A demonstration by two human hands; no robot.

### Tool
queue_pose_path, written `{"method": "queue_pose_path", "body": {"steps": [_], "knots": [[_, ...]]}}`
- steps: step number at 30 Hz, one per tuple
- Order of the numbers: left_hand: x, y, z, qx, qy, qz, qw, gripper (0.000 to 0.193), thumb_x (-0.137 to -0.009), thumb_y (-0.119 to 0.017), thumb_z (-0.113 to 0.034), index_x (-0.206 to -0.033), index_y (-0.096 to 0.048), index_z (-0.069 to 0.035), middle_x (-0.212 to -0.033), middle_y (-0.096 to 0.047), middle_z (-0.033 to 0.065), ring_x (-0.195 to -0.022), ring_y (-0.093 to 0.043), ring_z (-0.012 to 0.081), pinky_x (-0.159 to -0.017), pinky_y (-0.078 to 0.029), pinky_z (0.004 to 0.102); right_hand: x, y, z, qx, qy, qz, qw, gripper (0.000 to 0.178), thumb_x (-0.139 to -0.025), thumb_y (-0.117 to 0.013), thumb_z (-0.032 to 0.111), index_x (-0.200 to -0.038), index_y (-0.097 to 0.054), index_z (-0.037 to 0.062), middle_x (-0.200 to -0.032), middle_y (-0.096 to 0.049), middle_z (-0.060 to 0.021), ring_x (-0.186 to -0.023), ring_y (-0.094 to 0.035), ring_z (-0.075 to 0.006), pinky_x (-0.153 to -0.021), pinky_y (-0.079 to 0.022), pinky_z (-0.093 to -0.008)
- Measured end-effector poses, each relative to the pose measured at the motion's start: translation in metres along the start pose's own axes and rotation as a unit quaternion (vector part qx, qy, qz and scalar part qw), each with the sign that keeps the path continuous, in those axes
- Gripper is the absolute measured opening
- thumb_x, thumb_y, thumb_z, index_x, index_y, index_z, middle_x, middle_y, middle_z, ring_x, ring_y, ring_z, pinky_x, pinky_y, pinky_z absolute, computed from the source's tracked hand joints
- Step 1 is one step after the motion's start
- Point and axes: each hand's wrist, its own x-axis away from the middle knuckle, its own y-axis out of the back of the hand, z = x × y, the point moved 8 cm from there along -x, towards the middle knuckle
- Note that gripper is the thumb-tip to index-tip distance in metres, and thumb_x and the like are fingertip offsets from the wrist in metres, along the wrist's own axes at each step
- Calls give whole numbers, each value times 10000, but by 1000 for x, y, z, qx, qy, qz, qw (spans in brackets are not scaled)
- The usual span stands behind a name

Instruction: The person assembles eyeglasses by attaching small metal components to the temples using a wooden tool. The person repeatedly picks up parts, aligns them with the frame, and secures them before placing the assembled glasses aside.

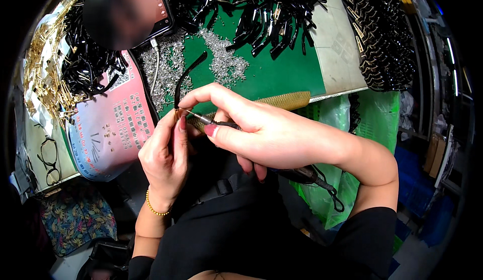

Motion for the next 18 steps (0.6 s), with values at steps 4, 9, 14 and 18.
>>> {"method": "queue_pose_path", "body": {"steps": [4, 9, 14, 18], "knots": [[3, -1, 2, -24, -6, -2, 1000, 246, -924, -672, 12, -1166, -659, 59, -835, -726, 143, -608, -683, 245, -563, -521, 332, -2, 1, -1, 3, 5, 1, 1000, 470, -1056, -425, 220, -1498, -303, 119, -908, -500, -28, -600, -582, -94, -497, -520, -248], [3, -3, -9, -94, -95, -19, 991, 313, -886, -703, 24, -1190, -649, 75, -788, -690, 126, -603, -658, 235, -558, -511, 340, -2, 2, -7, -58, 6, 18, 998, 453, -1050, -484, 194, -1439, -293, 60, -925, -535, -41, -574, -569, -91, -462, -478, -237], [7, 0, -11, -82, -152, -32, 984, 355, -874, -701, 40, -1216, -625, 95, -786, -672, 135, -634, -655, 242, -565, -507, 337, -3, 3, -10, -48, 23, -9, 999, 456, -1032, -551, 184, -1391, -321, 27, -1052, -599, -104, -694, -614, -180, -567, -514, -320], [7, 29, -15, -52, -111, -26, 992, 363, -878, -680, 57, -1236, -621, 78, -895, -718, 150, -718, -701, 248, -661, -558, 332, 3, -17, 29, 386, 173, -115, 899, 483, -970, -627, 181, -1357, -391, 14, -1180, -574, -226, -1005, -649, -412, -780, -551, -454]]}}
